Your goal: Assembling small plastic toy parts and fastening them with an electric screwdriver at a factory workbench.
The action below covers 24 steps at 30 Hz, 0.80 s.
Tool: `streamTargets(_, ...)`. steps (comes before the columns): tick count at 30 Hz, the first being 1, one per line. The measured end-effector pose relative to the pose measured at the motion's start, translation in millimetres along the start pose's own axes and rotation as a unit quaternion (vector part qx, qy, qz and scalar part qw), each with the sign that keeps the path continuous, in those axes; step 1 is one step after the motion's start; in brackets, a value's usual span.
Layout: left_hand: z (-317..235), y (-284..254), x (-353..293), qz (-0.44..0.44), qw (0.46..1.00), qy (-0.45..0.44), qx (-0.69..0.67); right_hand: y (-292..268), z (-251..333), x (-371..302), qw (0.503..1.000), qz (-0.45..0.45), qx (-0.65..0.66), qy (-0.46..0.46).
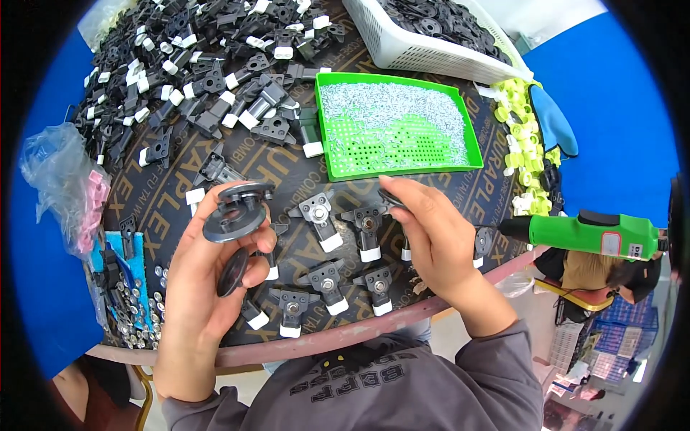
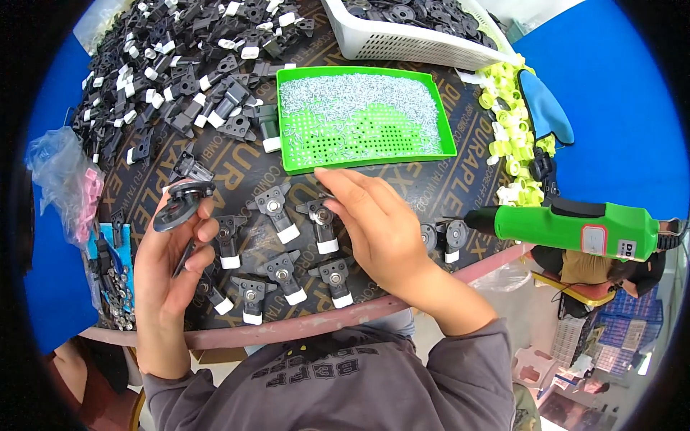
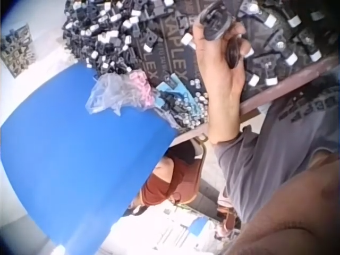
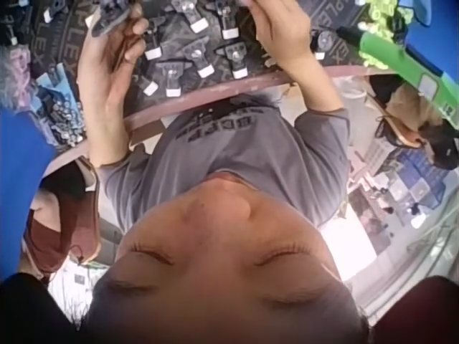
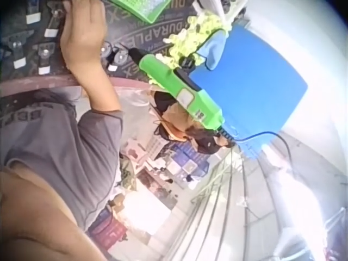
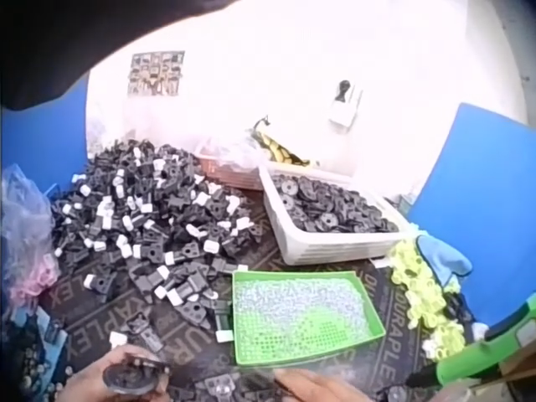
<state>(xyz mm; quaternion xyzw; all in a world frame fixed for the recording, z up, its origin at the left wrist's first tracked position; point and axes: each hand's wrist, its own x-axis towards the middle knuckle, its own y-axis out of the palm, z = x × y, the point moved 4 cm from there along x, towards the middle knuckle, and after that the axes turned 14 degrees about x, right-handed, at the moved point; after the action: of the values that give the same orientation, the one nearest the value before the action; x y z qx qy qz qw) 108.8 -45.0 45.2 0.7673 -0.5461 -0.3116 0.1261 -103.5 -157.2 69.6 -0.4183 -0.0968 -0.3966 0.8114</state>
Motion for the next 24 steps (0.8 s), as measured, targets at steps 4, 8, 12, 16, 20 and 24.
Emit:
streamTargets(4, 0, 1, -1, 0.012, 1.000, -0.004, -0.001, 3, 4, -3, 0.998, 0.053, -0.032, -0.002)
streamTargets(8, -2, 4, -2, 0.004, 1.000, -0.003, 0.007, 10, -3, -19, 0.993, 0.043, -0.086, -0.064)
streamTargets(12, -1, 6, -3, 0.016, 1.000, -0.014, 0.011, 16, -6, -32, 0.985, 0.055, -0.137, -0.094)
streamTargets(16, 0, 8, -4, 0.003, 1.000, -0.018, 0.019, 18, 0, -31, 0.987, 0.065, -0.136, -0.048)
streamTargets(20, 2, 9, -3, 0.010, 0.999, -0.028, 0.015, 17, -4, -25, 0.993, 0.061, -0.097, -0.007)
streamTargets(24, 3, 9, -2, 0.010, 0.999, -0.025, 0.018, 17, -9, -23, 0.995, 0.073, -0.070, 0.015)
